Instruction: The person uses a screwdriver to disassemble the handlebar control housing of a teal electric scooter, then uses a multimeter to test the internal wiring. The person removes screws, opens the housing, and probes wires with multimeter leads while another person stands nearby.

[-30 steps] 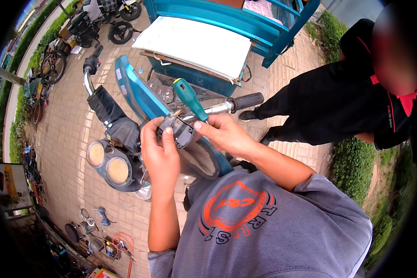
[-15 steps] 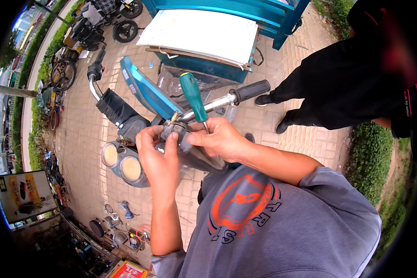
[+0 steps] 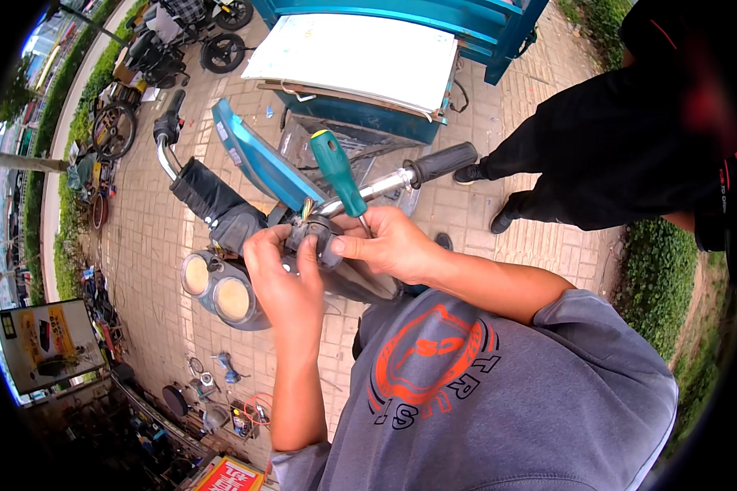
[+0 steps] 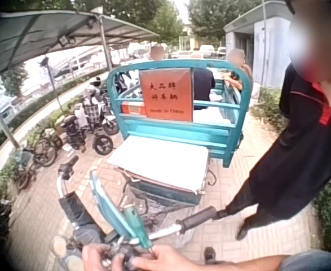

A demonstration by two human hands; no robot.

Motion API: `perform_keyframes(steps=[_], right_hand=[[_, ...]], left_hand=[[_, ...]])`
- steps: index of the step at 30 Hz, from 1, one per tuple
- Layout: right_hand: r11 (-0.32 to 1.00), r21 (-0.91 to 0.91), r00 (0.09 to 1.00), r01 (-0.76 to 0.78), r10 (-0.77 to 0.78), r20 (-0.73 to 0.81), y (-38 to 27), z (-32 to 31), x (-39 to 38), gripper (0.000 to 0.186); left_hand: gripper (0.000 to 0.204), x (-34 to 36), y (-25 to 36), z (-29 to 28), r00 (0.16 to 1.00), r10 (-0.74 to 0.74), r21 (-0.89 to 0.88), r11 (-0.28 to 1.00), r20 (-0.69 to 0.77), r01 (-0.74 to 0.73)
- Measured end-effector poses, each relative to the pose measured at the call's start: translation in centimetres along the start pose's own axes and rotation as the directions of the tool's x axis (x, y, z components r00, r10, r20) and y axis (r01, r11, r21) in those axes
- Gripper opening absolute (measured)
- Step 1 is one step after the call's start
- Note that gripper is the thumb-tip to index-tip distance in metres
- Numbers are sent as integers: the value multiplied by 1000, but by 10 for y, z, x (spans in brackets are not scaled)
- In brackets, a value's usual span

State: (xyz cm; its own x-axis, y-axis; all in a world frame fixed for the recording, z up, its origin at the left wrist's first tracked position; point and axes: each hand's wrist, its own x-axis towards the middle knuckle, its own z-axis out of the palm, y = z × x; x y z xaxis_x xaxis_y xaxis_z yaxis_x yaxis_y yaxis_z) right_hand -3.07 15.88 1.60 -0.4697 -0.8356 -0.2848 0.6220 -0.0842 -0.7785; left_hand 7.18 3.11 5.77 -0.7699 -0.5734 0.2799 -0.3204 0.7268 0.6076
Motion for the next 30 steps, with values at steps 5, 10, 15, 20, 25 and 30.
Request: perform_keyframes(steps=[5,10,15,20,25,30], right_hand=[[999,-15,998,-32,31,-58,0,3,-3,34],[999,41,997,-10,13,-81,0,14,-6,32],[999,14,992,-45,47,-117,4,12,-3,32],[998,11,995,-56,56,-82,3,9,-4,33],[873,-487,971,19,-132,-201,-10,1,-16,31],[771,-337,830,540,-555,60,-47,5,-25,22]], left_hand=[[40,-7,2,10,992,54,105,994,-110,-43],[38,-15,-2,18,981,106,207,976,-161,-72],[33,-14,-2,15,973,118,192,978,-198,-79],[29,-10,-2,11,976,111,148,985,-186,-84],[26,0,-1,0,981,146,148,981,-126,-127],[25,14,-1,-9,995,97,75,993,-31,-94]])
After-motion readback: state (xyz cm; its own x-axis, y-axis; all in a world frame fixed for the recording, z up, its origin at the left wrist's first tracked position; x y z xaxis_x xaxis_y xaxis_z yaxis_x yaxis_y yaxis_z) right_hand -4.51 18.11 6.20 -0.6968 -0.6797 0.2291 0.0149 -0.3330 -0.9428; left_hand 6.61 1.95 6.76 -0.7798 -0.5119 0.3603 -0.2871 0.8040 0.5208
